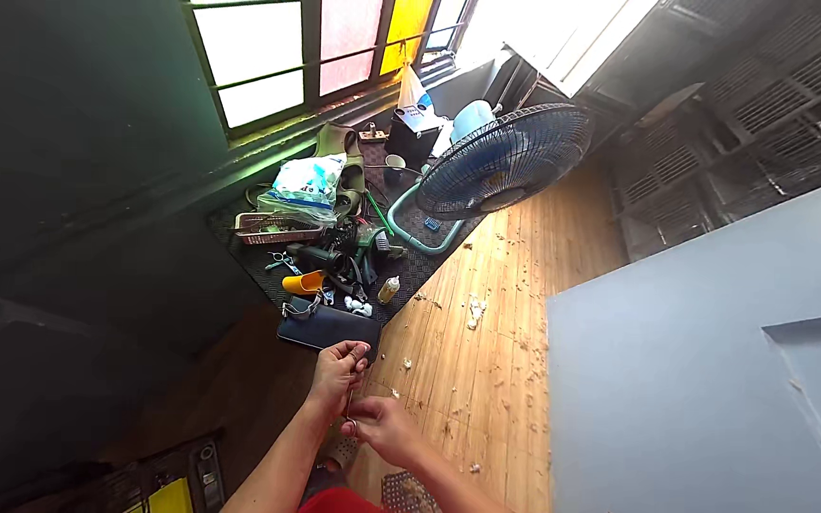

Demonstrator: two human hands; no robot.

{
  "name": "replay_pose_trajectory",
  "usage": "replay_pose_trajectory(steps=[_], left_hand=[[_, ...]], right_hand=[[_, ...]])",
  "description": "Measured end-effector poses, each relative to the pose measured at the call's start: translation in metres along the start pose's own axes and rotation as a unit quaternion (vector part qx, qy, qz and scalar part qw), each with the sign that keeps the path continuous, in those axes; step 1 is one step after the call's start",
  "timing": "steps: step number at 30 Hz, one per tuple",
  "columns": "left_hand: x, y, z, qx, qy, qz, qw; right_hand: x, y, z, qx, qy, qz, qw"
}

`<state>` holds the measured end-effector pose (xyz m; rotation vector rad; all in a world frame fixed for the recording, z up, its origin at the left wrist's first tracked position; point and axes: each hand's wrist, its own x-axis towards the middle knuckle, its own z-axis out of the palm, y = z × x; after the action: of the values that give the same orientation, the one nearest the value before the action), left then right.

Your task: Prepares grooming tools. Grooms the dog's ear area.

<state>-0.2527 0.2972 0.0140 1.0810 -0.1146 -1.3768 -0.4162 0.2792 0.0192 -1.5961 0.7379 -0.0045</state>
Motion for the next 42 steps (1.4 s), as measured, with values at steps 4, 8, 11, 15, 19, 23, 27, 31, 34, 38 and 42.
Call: replay_pose_trajectory(steps=[4, 8, 11, 15, 19, 23, 27, 31, 34, 38, 42], left_hand=[[0.000, 0.036, -0.005, 0.128, 0.052, 0.123, 0.983], [-0.007, 0.068, -0.017, 0.134, -0.003, 0.149, 0.980], [-0.012, 0.073, -0.021, 0.061, -0.015, 0.114, 0.991], [-0.014, 0.074, -0.036, 0.054, 0.021, 0.131, 0.990], [-0.010, 0.071, -0.045, 0.087, 0.038, 0.129, 0.987], [-0.004, 0.071, -0.031, 0.181, 0.019, 0.144, 0.973], [0.000, 0.067, -0.011, 0.244, 0.001, 0.148, 0.959], [0.007, 0.059, -0.002, 0.293, -0.010, 0.134, 0.947], [0.008, 0.053, 0.002, 0.333, -0.011, 0.127, 0.934], [0.008, 0.047, 0.005, 0.339, -0.023, 0.120, 0.933], [0.007, 0.045, 0.005, 0.338, -0.028, 0.114, 0.934]], right_hand=[[0.048, -0.004, -0.036, -0.153, 0.187, -0.063, 0.968], [0.122, 0.006, -0.099, -0.054, 0.399, 0.053, 0.914], [0.163, 0.021, -0.126, -0.102, 0.365, -0.005, 0.926], [0.156, 0.002, -0.127, -0.203, 0.297, -0.123, 0.925], [0.108, -0.033, -0.109, -0.339, 0.201, -0.258, 0.882], [0.078, -0.055, -0.104, -0.467, 0.173, -0.287, 0.818], [0.057, -0.070, -0.114, -0.551, 0.201, -0.286, 0.758], [0.042, -0.075, -0.123, -0.604, 0.212, -0.295, 0.709], [0.034, -0.077, -0.125, -0.620, 0.209, -0.287, 0.700], [0.029, -0.080, -0.123, -0.629, 0.204, -0.285, 0.693], [0.027, -0.077, -0.121, -0.631, 0.202, -0.286, 0.692]])
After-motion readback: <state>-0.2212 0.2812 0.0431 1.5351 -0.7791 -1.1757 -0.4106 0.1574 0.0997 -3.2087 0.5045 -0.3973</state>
